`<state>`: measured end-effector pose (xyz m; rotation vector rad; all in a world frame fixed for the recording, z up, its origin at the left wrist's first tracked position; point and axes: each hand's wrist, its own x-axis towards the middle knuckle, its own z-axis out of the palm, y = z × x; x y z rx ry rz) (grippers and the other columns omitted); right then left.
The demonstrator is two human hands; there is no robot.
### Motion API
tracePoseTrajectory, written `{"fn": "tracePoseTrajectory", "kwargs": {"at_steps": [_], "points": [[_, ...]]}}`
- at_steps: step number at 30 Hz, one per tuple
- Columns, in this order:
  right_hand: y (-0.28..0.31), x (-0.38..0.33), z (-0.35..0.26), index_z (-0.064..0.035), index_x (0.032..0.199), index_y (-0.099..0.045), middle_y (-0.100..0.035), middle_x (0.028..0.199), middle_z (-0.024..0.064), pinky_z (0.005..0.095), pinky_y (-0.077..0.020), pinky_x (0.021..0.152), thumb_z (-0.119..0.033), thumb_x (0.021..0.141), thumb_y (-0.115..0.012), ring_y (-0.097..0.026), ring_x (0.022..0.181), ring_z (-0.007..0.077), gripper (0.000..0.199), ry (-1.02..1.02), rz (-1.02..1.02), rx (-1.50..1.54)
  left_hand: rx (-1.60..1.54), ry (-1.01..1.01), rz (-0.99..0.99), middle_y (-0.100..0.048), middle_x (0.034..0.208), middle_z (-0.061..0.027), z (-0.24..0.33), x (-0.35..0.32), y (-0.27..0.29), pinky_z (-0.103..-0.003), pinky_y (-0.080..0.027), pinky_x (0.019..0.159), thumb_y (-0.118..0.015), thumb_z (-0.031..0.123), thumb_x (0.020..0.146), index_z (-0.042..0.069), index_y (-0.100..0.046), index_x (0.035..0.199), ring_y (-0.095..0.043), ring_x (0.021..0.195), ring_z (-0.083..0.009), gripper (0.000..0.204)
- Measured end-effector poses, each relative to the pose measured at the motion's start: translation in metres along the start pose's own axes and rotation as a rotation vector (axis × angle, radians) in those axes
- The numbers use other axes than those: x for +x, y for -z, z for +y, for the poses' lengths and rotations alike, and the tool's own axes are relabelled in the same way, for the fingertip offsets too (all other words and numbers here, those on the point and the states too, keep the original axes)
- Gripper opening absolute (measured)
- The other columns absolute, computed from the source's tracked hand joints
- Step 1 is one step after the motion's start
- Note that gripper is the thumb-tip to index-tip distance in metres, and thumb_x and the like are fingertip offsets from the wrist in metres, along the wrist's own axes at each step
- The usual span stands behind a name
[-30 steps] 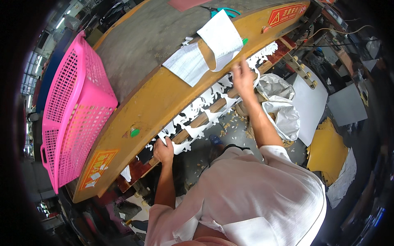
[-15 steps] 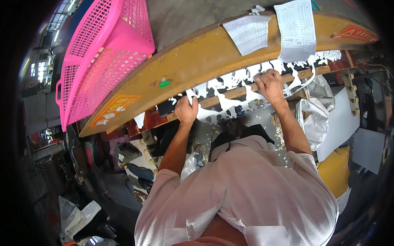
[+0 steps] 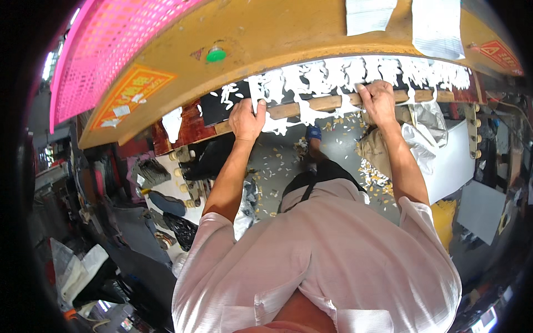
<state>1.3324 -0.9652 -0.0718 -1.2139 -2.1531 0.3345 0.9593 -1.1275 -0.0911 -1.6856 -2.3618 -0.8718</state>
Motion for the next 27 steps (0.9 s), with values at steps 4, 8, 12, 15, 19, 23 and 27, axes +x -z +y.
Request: {"fn": "tracePoseTrajectory", "kwargs": {"at_steps": [4,8,12,15,19,23,27], "points": [[0.032,-0.036,-0.028,-0.0047,0.087,-0.079,-0.076,0.096,0.0176,0.0503,-0.0498,0.095,-0.031,0.097,-0.072,-0.065,0.100,0.0391,0.029,-0.033,-0.054,-0.143,-0.244,0.182,0.010,-0.069,0.096,-0.0201,0.012,-0.052,0.018,-0.051,-0.051,0.089,-0.055,0.032,0.107,0.002,-0.067,0.096,-0.065,0.097,-0.0422,0.034],[0.011,-0.034,-0.095,-0.0070,0.126,-0.076,-0.067,0.136,0.0206,0.0497,-0.0472,0.113,-0.032,0.092,-0.079,-0.058,0.132,0.0398,0.042,-0.033,-0.027,0.140,-0.556,0.254,0.221,-0.068,0.097,-0.0179,0.029,-0.077,0.035,-0.045,-0.052,0.087,-0.048,0.026,0.112,-0.001,-0.065,0.102,-0.066,0.092,-0.0373,0.033],[-0.062,-0.002,-0.173,-0.0132,0.144,-0.063,-0.049,0.154,0.0271,0.0537,-0.0424,0.115,-0.042,0.080,-0.086,-0.049,0.139,0.0460,0.074,0.277,-0.181,0.054,-0.839,0.252,0.198,-0.064,0.082,-0.0119,0.051,-0.065,0.030,-0.038,-0.051,0.074,-0.045,0.024,0.113,0.000,-0.060,0.090,-0.063,0.076,-0.0251,0.036],[-0.092,-0.017,-0.205,-0.0145,0.136,-0.070,-0.057,0.140,0.0220,0.0551,-0.0426,0.110,-0.044,0.079,-0.086,-0.053,0.125,0.0456,0.066,0.433,-0.026,-0.106,-0.895,0.209,0.232,-0.056,0.074,-0.0015,0.064,-0.069,0.018,-0.030,-0.044,0.065,-0.040,0.028,0.116,0.003,-0.058,0.084,-0.051,0.069,-0.0117,0.044],[-0.093,-0.053,-0.210,-0.0107,0.130,-0.074,-0.067,0.128,0.0181,0.0558,-0.0431,0.110,-0.039,0.075,-0.088,-0.055,0.123,0.0475,0.064,0.411,-0.120,-0.013,-0.790,0.252,0.290,-0.057,0.072,-0.0086,0.066,-0.104,0.009,-0.039,-0.047,0.067,-0.043,0.026,0.113,0.000,-0.056,0.083,-0.056,0.069,-0.0229,0.042],[-0.059,-0.048,-0.191,-0.0059,0.136,-0.072,-0.073,0.128,0.0136,0.0495,-0.0516,0.106,-0.022,0.077,-0.085,-0.061,0.122,0.0346,0.062,0.334,-0.286,0.401,-0.664,0.185,0.279,-0.060,0.078,-0.0154,0.069,-0.134,0.007,-0.046,-0.048,0.069,-0.048,0.023,0.110,0.000,-0.056,0.085,-0.060,0.072,-0.0359,0.035],[0.013,-0.049,-0.156,-0.0058,0.145,-0.067,-0.074,0.118,0.0069,0.0251,-0.0546,0.078,-0.017,0.081,-0.080,-0.066,0.093,0.0118,0.067,-0.389,-0.373,1.165,-0.512,-0.011,0.310,-0.061,0.083,-0.0165,0.087,-0.155,0.014,-0.049,-0.050,0.070,-0.061,0.020,0.103,0.002,-0.060,0.092,-0.062,0.076,-0.0413,0.020]]}}
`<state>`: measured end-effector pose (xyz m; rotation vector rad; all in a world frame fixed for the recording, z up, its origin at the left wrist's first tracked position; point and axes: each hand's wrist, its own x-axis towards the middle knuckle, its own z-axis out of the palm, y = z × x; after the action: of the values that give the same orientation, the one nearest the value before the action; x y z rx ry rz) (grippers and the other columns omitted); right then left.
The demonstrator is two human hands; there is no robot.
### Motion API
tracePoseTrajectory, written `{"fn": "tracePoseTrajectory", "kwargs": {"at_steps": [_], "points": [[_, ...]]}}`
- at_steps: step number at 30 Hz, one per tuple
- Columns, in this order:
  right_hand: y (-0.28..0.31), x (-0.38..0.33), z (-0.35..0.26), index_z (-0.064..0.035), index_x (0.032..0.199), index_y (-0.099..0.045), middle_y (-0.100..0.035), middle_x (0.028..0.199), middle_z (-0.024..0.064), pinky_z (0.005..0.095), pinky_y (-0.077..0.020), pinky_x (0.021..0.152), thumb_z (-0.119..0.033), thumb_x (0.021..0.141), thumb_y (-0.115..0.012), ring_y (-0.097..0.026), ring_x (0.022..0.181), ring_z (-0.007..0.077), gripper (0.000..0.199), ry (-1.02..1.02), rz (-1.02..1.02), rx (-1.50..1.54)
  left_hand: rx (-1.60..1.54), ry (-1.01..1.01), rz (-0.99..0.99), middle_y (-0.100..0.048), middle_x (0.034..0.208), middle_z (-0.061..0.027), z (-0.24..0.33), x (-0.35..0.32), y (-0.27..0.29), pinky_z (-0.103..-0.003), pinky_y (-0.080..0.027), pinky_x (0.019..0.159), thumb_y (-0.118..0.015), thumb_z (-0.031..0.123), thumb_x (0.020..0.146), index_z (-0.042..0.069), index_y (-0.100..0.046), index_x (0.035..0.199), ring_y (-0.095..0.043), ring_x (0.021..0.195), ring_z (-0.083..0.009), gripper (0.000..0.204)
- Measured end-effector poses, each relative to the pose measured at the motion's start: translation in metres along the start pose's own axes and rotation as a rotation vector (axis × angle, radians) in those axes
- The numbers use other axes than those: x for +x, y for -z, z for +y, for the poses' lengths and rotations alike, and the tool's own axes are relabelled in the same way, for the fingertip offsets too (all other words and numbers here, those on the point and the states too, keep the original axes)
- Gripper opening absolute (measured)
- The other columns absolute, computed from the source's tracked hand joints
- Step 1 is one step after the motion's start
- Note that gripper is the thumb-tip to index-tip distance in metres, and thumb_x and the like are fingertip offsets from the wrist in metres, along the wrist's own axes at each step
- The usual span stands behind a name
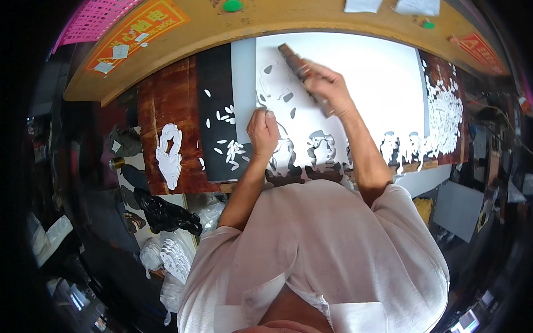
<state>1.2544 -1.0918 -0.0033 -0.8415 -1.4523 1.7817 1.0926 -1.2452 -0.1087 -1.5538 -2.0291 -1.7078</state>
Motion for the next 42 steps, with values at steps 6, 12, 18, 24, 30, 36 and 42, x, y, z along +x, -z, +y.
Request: {"fn": "tracePoseTrajectory", "kwargs": {"at_steps": [6,12,18,24,30,36,42], "points": [[0.034,-0.047,-0.010,-0.0042,0.142,-0.069,-0.071,0.127,0.0106,0.0308,-0.0535,0.097,-0.009,0.080,-0.082,-0.068,0.104,0.0188,0.064,0.191,0.039,-0.345,0.156,-0.034,-0.110,-0.064,0.101,-0.0105,0.023,-0.007,0.011,-0.044,-0.052,0.080,-0.078,0.015,0.089,0.007,-0.068,0.099,-0.065,0.095,-0.0340,0.017],[0.023,-0.035,0.030,-0.0069,0.123,-0.079,-0.072,0.130,0.0130,0.0458,-0.0533,0.106,-0.022,0.071,-0.083,-0.056,0.123,0.0444,0.054,0.583,0.026,-1.211,0.436,-0.075,-0.163,-0.059,0.126,-0.0094,0.024,-0.006,0.013,-0.051,-0.040,0.105,-0.077,0.018,0.084,0.013,-0.071,0.114,-0.053,0.124,-0.0340,0.031],[0.028,0.012,0.057,-0.0099,0.116,-0.081,-0.073,0.118,0.0122,0.0581,-0.0516,0.103,-0.026,0.067,-0.085,-0.056,0.118,0.0484,0.052,0.761,-0.010,-1.245,0.484,-0.067,-0.152,-0.060,0.127,-0.0071,0.008,0.016,-0.005,-0.050,-0.039,0.106,-0.071,0.019,0.087,0.013,-0.071,0.112,-0.053,0.127,-0.0333,0.026],[0.043,0.031,0.060,-0.0169,0.111,-0.083,-0.071,0.123,0.0103,0.0608,-0.0411,0.110,-0.026,0.071,-0.081,-0.052,0.125,0.0463,0.042,0.753,0.014,-1.140,0.603,-0.163,-0.122,-0.064,0.123,-0.0078,-0.010,0.017,-0.034,-0.053,-0.045,0.097,-0.073,0.021,0.085,0.015,-0.069,0.109,-0.059,0.121,-0.0350,0.025],[0.109,-0.095,0.037,-0.0079,0.128,-0.073,-0.071,0.123,0.0159,0.0464,-0.0512,0.105,-0.030,0.094,-0.074,-0.067,0.117,0.0332,0.040,0.470,0.291,-0.748,0.634,-0.272,0.000,-0.067,0.123,-0.0081,-0.003,0.001,-0.027,-0.053,-0.045,0.097,-0.069,0.024,0.090,0.015,-0.071,0.113,-0.059,0.120,-0.0352,0.025],[0.243,-0.120,-0.016,0.0037,0.158,-0.043,-0.069,0.124,0.0197,0.0331,-0.0537,0.097,-0.017,0.100,-0.069,-0.067,0.108,0.0218,0.066,0.621,0.835,-0.521,0.445,-0.197,-0.040,-0.068,0.117,-0.0179,0.043,-0.064,-0.014,-0.055,-0.046,0.097,-0.064,0.017,0.096,0.004,-0.068,0.119,-0.062,0.110,-0.0415,0.027],[0.245,-0.160,0.014,0.0014,0.141,-0.052,-0.068,0.120,0.0183,0.0351,-0.0511,0.096,-0.014,0.099,-0.068,-0.066,0.108,0.0262,0.048,0.333,0.543,-0.547,0.354,-0.263,-0.146,-0.069,0.100,-0.0067,0.099,-0.171,-0.034,-0.049,-0.045,0.094,-0.072,0.019,0.091,0.012,-0.072,0.099,-0.061,0.105,-0.0333,0.011]]}}
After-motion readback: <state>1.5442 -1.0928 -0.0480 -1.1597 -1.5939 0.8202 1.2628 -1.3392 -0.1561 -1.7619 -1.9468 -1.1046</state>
